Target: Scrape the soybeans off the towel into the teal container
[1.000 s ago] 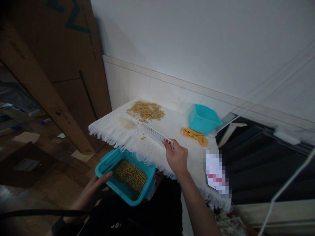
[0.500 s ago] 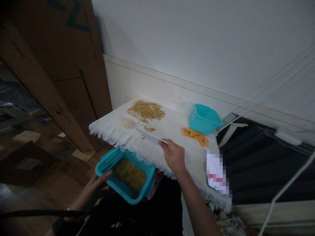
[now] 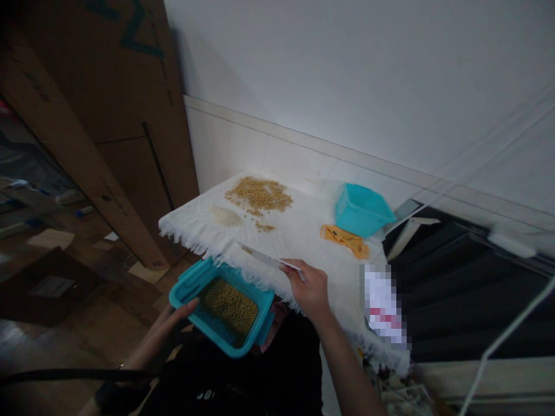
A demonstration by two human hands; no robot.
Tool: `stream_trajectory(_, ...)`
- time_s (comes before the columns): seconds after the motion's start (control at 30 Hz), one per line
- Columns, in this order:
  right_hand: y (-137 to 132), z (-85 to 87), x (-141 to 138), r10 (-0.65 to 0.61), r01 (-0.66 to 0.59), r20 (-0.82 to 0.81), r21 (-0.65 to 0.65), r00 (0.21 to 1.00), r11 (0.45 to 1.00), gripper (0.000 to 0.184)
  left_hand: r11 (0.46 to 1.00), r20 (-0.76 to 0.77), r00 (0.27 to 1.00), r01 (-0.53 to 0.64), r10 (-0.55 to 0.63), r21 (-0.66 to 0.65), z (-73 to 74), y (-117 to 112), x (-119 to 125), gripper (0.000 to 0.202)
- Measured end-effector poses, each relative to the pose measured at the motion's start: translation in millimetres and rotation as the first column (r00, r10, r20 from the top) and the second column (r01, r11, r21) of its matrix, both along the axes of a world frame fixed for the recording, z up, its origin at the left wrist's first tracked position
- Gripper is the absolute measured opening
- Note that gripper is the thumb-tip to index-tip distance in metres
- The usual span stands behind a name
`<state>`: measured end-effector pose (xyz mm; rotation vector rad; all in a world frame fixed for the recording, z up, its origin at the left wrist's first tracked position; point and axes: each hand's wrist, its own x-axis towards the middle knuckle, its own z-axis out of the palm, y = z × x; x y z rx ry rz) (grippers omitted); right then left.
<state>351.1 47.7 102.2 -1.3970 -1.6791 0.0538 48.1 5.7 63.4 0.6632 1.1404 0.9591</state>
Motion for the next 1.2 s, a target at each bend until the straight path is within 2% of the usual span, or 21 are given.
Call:
stream_trajectory(0.33, -32.3, 5.3, -9.4, 0.182, -0.184, 0.076, 0.013, 0.98, 0.983, 0.025, 1.0, -0.03, 1.0, 0.006, -0.007, -0.025, 8.4, 2.0, 3.1, 0.086)
stream_trajectory(0.4, -27.0, 6.1, -5.8, 0.109, -0.111, 0.067, 0.027, 0.992, 0.993, 0.023, 0.999, -0.036, 0.999, 0.0, -0.002, -0.037, 10.1, 1.9, 4.2, 0.084)
stream_trajectory(0.47, -13.3, 6.4, 1.4, -0.036, 0.034, 0.021, 0.06, 0.999, 0.998, 0.023, 0.999, -0.038, 0.999, -0.007, 0.005, -0.044, 9.1, 2.4, 4.0, 0.082)
stream_trajectory(0.53, 6.5, 6.2, 10.4, -0.172, 0.174, -0.045, 0.066, 0.984, 0.982, 0.028, 0.999, -0.029, 1.0, 0.0, -0.001, -0.038, 4.5, 3.3, 2.0, 0.081)
stream_trajectory(0.6, 27.1, 6.0, 18.2, -0.237, 0.241, -0.09, 0.046, 0.967, 0.969, 0.034, 0.999, -0.015, 0.999, 0.029, -0.029, -0.018, -2.8, 3.9, -1.2, 0.082)
stream_trajectory(0.7, 49.5, 6.2, 22.9, -0.248, 0.251, -0.087, 0.025, 0.965, 0.968, 0.041, 0.997, -0.007, 0.997, 0.072, -0.072, 0.02, -12.7, 2.5, -6.1, 0.083)
stream_trajectory(0.8, 58.3, 6.5, 20.9, -0.232, 0.233, -0.054, 0.021, 0.971, 0.972, 0.045, 0.997, -0.01, 0.998, 0.07, -0.069, 0.03, -15.7, -1.3, -7.8, 0.078)
stream_trajectory(1.2, 53.5, 5.1, 19.3, -0.201, 0.201, -0.044, 0.002, 0.979, 0.98, 0.04, 0.994, -0.016, 0.997, 0.08, -0.079, 0.069, -12.9, -4.2, -5.9, 0.067)
